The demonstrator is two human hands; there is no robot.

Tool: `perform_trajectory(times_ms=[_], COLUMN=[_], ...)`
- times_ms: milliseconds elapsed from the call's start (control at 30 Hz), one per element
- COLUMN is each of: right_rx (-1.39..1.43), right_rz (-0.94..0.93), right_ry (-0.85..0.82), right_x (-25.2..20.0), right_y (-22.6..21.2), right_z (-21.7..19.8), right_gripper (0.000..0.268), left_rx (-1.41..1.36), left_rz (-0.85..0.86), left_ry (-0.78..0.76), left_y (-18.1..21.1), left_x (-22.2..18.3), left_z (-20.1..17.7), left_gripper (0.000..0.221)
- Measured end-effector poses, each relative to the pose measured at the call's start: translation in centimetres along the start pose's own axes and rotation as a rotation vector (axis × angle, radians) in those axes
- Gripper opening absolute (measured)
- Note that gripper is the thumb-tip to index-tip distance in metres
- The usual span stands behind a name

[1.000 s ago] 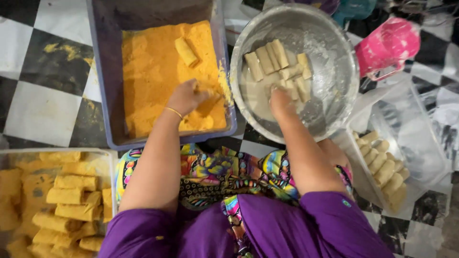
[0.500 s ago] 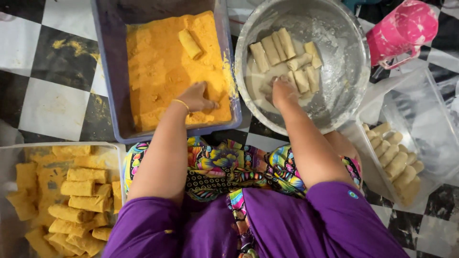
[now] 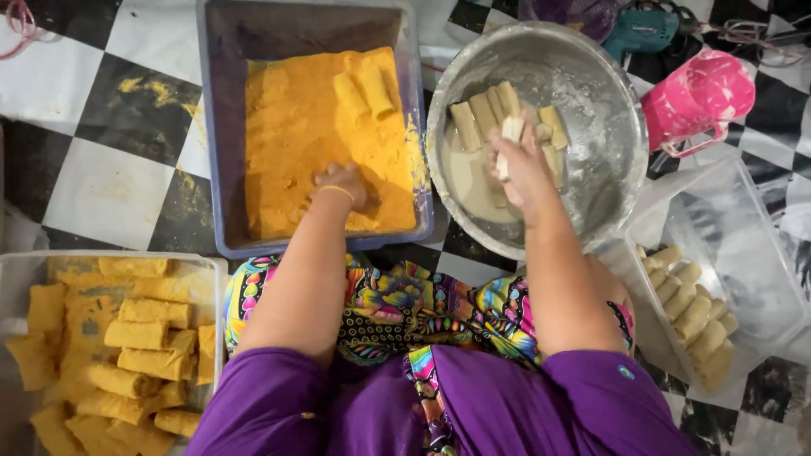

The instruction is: Coating rolled food items in liquid batter and orange powder

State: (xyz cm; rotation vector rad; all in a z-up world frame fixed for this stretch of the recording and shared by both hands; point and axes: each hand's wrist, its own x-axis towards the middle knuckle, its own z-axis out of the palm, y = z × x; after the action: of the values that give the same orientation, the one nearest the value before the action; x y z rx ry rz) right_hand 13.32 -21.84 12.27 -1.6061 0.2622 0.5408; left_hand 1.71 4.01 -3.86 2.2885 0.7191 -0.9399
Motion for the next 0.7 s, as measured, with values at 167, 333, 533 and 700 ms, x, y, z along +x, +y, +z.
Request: perform_trajectory(times_ms=[167,333,533,700], right_rx=[-0.763,-1.103,-1.408,-1.604], right_rz=[-0.295,-0.703,-0.562,-0.007], right_ry=[-0.375,-0.332,0.008,0.007], right_x=[-9.7,-1.6,10.4,8.5], right_y=[-6.1,2.7,8.7,9.4], right_z=[6.2,6.5,-6.0,-7.2], right_gripper=[0.052,0.019,0.021,0.041], left_rx=[0.083,-1.029,-0.363,-0.187], left_rz=[0.578,0.243,0.454,0.315], left_ry=[-0.157,-0.251,-0.079,0.213], left_y=[-0.5,-3.9,1.2,0.7], left_x=[2.1,5.2,-1.0,-1.6], left_z=[0.4,3.5,1.4,-2.0], left_gripper=[0.041,0.069,0.072,0.073])
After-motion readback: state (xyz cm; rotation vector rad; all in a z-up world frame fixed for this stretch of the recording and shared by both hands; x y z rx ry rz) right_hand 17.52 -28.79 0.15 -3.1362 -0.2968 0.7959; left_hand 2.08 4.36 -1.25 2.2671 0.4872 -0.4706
